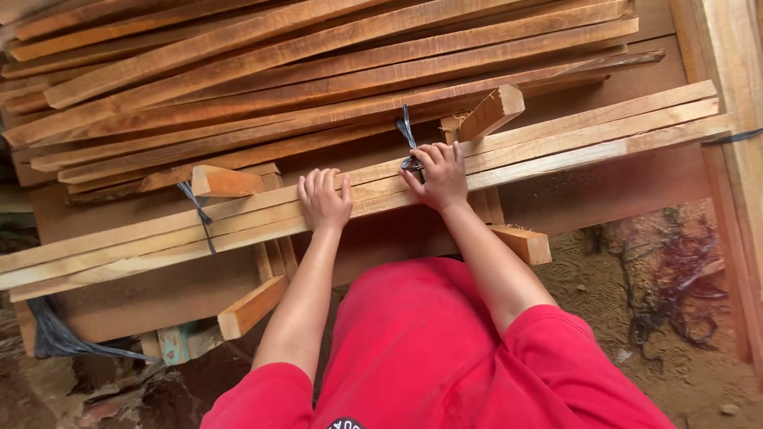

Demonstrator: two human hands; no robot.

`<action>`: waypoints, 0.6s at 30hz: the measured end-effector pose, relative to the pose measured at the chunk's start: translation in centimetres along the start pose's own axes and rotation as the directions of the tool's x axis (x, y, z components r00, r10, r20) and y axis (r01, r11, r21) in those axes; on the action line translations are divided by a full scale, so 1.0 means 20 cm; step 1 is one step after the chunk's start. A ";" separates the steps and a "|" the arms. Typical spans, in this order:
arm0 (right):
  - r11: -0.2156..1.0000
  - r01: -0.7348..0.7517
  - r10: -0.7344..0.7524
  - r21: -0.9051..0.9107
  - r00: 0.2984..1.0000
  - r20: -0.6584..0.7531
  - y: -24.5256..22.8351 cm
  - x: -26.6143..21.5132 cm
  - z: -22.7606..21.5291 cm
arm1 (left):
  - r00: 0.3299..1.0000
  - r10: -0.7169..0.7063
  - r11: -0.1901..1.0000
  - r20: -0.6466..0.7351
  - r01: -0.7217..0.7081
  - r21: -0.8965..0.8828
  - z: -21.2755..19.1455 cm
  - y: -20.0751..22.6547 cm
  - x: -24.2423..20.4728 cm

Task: Bundling wood strips together using plastic ties.

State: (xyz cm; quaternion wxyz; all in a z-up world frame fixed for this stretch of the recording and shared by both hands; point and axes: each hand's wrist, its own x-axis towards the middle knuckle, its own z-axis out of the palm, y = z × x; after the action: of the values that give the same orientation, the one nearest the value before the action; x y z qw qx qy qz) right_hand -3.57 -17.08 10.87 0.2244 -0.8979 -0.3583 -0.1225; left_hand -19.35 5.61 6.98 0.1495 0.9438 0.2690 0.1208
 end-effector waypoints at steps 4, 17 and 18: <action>0.999 0.035 -0.036 -0.008 0.999 -0.022 0.00 -0.01 0.04 | 0.999 -0.017 1.000 -0.050 0.018 0.021 0.00 0.01 -0.02; 0.999 0.012 -0.011 -0.048 1.000 0.025 0.00 0.00 0.02 | 0.987 0.016 1.000 -0.157 -0.013 0.021 -0.04 0.05 0.00; 0.999 0.019 -0.018 -0.040 0.999 0.032 -0.01 -0.01 0.02 | 0.988 0.006 1.000 -0.156 -0.002 0.026 -0.05 0.05 -0.01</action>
State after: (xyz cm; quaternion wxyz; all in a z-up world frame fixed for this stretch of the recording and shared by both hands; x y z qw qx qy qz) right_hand -3.77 -16.87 10.46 0.1995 -0.9007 -0.3676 -0.1177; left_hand -19.32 4.90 8.14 0.1156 0.9338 0.2795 0.1912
